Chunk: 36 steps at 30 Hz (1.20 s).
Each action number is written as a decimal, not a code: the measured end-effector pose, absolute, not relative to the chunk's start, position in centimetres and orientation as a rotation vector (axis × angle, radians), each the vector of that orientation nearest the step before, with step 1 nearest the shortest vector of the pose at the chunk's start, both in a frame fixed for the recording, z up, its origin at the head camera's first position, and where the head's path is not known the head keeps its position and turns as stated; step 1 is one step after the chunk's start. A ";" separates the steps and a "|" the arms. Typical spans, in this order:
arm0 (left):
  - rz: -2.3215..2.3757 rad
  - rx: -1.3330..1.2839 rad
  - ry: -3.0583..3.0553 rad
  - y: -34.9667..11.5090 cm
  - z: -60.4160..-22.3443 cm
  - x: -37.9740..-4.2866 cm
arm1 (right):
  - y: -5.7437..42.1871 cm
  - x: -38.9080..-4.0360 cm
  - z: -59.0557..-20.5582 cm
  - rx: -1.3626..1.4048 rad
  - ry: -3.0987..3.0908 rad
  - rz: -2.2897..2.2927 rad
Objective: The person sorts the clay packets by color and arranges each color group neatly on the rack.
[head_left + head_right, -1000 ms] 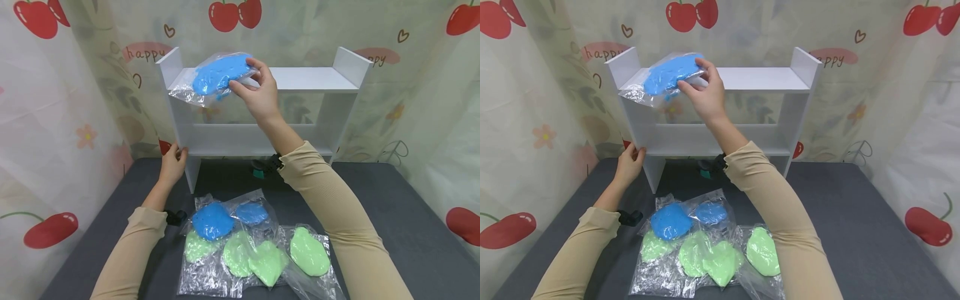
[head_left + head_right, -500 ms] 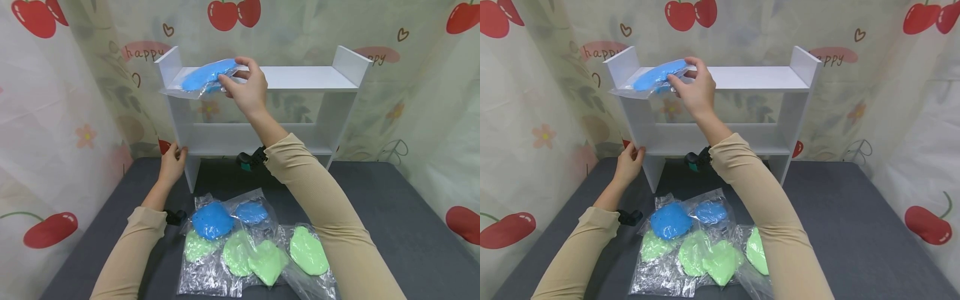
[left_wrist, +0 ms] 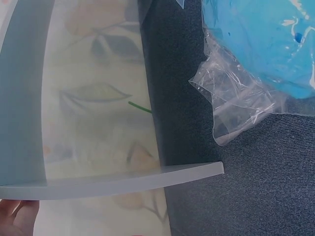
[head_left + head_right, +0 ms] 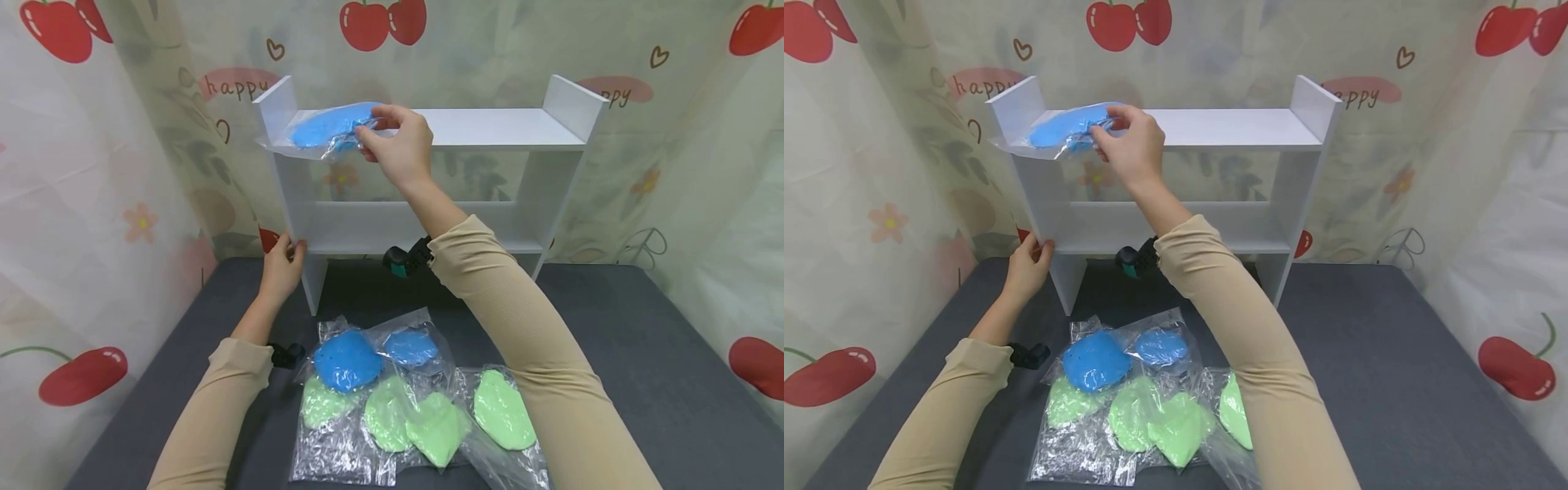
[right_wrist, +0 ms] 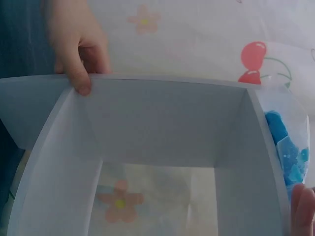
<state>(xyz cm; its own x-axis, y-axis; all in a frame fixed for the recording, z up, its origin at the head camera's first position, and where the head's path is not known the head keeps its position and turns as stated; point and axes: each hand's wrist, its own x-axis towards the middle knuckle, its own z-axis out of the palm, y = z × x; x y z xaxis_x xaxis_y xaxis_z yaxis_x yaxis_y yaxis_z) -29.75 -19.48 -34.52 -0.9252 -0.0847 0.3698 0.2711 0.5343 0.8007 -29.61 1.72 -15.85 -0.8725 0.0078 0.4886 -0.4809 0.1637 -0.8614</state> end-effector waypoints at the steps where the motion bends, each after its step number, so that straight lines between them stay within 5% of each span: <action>1: -1.352 -0.153 -2.410 -19.5 -34.5 -29.8 | 1.8 -29.6 -15.8 0.453 -2.092 1.755; 36: -1.356 -0.160 -2.392 -19.4 -34.5 -29.8 | 5.5 -28.3 -16.7 0.689 -2.295 1.870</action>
